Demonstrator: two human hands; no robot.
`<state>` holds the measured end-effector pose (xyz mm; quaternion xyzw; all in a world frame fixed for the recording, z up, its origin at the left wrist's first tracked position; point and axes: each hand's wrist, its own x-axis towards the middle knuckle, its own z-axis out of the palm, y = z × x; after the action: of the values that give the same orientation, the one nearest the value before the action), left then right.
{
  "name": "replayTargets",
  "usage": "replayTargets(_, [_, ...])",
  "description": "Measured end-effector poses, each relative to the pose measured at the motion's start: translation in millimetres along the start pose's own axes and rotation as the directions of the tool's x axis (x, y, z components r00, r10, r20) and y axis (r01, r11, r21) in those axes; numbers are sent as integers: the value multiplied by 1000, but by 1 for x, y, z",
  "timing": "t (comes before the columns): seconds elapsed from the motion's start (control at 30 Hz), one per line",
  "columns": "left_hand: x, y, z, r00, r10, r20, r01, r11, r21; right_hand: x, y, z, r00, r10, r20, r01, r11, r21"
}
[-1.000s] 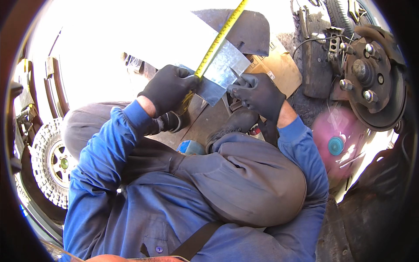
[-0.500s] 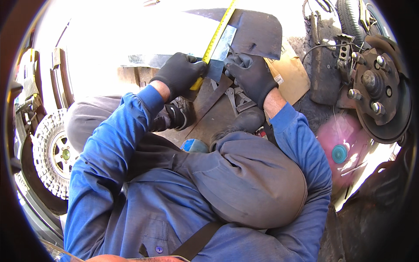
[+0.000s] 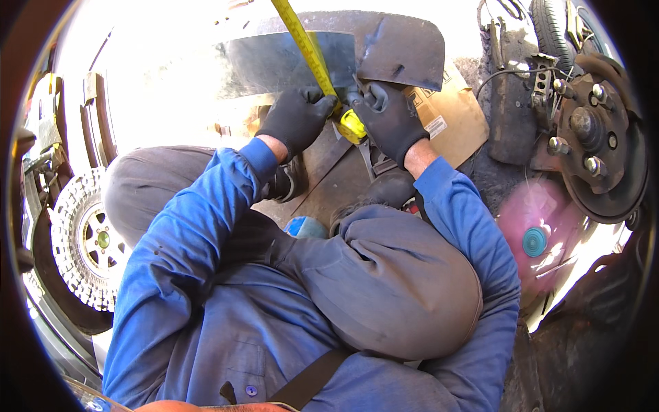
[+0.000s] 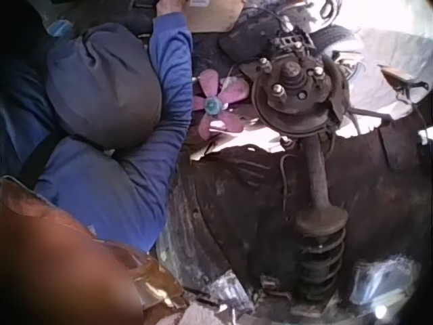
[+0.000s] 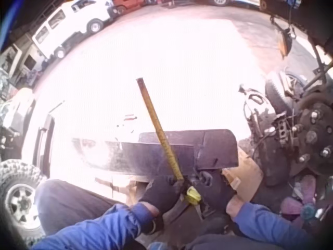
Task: The person sits under a vehicle and repeatedly measures a curved metal panel with a tape measure, then positions and adjusts the panel against the undercarriage. The person repositions the panel multiple times and re-measures to check fit.
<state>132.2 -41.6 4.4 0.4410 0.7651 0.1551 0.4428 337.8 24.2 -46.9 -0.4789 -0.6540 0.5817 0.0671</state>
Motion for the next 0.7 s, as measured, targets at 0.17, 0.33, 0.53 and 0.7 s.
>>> replayTargets(0.17, [-1, 8, -5, 1000, 4, 14, -4, 999, -42, 0, -5, 7, 996, -55, -67, 48, 994, -94])
replayTargets(0.33, [-6, 0, 1, 990, 136, -49, -140, 986, -92, -6, -9, 3, 997, -66, -40, 64, 997, -41])
replayTargets(0.53, [-21, -12, -2, 980, 192, -45, -197, 970, -140, -13, -29, -16, 999, -27, 28, 34, 962, -270])
replayTargets(0.7, [-24, -27, 2, 967, 220, -128, -238, 960, -145, -23, -62, -39, 976, -194, -100, 116, 848, -517])
